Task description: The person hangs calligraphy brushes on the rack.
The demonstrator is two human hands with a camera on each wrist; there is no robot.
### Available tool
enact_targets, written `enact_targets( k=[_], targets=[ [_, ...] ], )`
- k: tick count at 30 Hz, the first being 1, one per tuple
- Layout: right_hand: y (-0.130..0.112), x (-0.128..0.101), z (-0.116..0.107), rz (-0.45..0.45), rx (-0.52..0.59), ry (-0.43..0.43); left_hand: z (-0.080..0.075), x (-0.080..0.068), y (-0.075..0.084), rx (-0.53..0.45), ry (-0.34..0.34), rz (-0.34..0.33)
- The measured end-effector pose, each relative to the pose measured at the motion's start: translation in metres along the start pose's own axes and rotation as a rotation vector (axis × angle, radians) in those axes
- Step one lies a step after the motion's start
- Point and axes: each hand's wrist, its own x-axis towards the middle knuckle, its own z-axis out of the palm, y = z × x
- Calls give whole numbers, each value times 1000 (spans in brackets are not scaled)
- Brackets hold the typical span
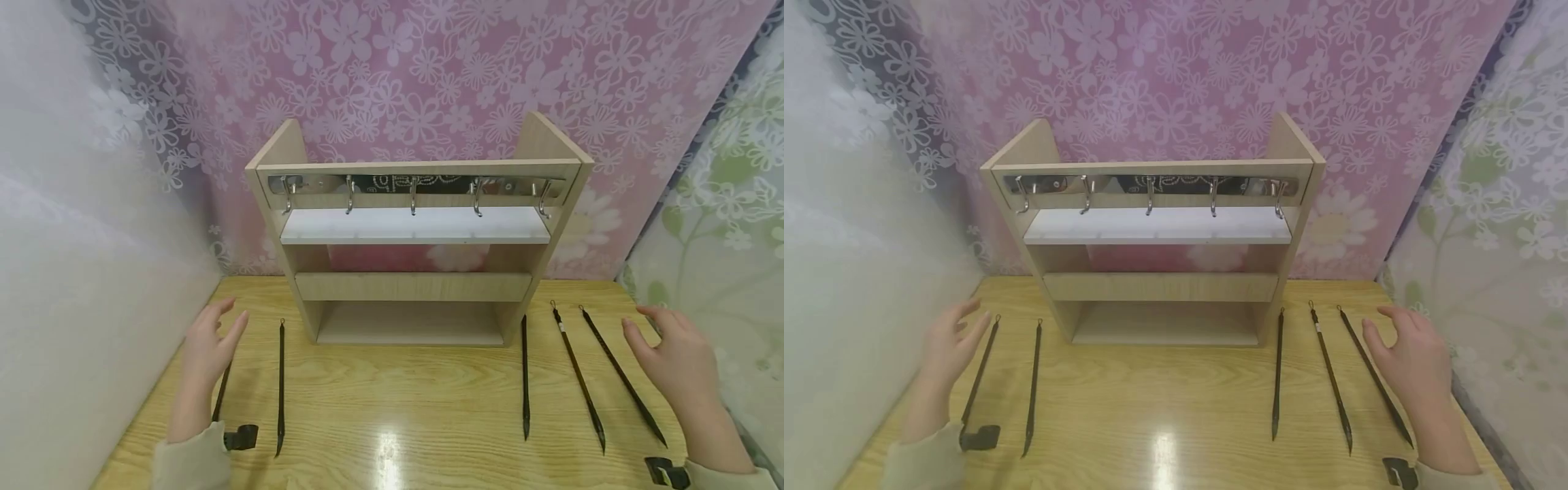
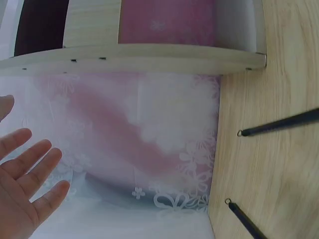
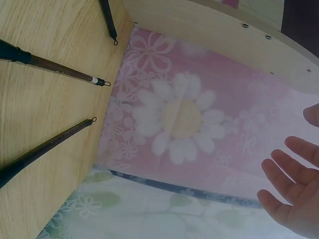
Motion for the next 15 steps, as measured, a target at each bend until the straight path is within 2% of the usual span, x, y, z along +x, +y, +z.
enact_targets(
  k=[7, 15],
  targets=[
    [8, 1, -2, 68, -3, -101, 9, 12, 9, -70, 20, -10],
    [22, -2, 2, 111, 3, -136, 21, 26, 15, -144, 55, 15]
  ],
)
